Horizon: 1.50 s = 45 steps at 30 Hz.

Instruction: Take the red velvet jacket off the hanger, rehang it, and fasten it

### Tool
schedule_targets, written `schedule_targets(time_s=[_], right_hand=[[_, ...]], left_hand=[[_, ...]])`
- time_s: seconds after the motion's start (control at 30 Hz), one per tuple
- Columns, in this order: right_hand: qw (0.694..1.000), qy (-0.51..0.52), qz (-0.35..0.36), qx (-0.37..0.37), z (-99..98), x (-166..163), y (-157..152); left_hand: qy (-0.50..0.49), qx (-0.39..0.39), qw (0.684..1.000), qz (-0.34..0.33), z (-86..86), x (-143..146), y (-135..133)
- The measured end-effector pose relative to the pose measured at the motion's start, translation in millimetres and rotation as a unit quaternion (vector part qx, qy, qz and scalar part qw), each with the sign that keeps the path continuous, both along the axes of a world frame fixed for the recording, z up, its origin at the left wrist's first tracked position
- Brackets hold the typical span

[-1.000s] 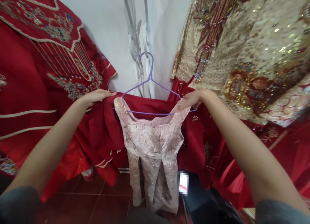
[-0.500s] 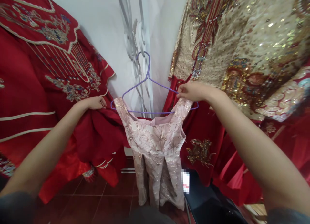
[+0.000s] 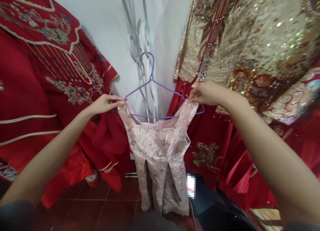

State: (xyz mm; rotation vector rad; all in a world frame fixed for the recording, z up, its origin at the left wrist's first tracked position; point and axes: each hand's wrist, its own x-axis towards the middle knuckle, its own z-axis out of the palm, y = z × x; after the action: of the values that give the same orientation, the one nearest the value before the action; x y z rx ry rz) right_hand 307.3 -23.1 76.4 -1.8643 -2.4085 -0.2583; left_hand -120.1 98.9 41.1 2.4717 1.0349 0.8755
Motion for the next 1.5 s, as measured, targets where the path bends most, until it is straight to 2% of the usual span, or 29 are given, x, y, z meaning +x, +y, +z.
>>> schedule_targets(time_s=[0.13,0.2,0.33,0.43,0.6,0.67,0.77,0.87,1.0,1.1,1.27,1.4,1.5], right_hand=[[0.999,-0.036,0.025,0.03,0.5,7.3,1.9],[0.997,-0.052,0.024,0.043,0.7,7.1,1.8],[0.997,-0.064,-0.004,0.05,2.0,3.0,-1.8],[0.997,-0.06,0.014,0.042,3.4,1.3,-4.7],[0.998,-0.045,0.032,0.034,4.6,2.8,-4.4],[0.998,-0.04,0.037,0.029,4.4,4.0,-3.4],[0.998,-0.031,0.043,0.034,3.7,5.7,-2.3],[0.998,-0.025,0.041,0.038,2.8,6.6,-2.0],[0.998,-0.026,0.033,0.041,0.8,7.1,-2.8],[0.998,-0.02,0.041,0.053,-0.1,8.5,-4.7],[0.997,0.01,0.057,0.045,5.1,15.4,-10.6],[0.998,0.024,0.029,0.059,2.9,23.5,-19.1],[0.998,0.034,-0.013,0.05,-11.1,25.2,-26.8]], left_hand=[[-0.035,0.072,0.996,-0.028,-7.6,8.8,1.5],[-0.035,0.114,0.993,-0.012,-9.4,11.8,-0.2],[0.015,0.184,0.982,0.028,-5.0,13.2,-5.3],[0.07,0.212,0.974,0.043,2.4,9.8,-5.9],[0.145,0.143,0.977,0.058,12.8,4.9,-5.0],[0.166,0.128,0.977,0.039,16.7,5.4,-5.3],[0.203,0.156,0.966,-0.022,23.5,6.7,-5.8],[0.205,0.162,0.963,-0.069,29.7,7.2,-8.2],[0.172,0.132,0.974,-0.069,29.7,8.8,-16.4],[0.126,0.122,0.983,-0.051,21.8,11.1,-21.2],[0.103,0.147,0.983,0.04,9.4,6.0,-18.1],[0.122,0.187,0.971,0.091,1.6,-20.2,-13.2],[0.127,0.151,0.972,0.125,-12.2,-44.8,-16.2]])
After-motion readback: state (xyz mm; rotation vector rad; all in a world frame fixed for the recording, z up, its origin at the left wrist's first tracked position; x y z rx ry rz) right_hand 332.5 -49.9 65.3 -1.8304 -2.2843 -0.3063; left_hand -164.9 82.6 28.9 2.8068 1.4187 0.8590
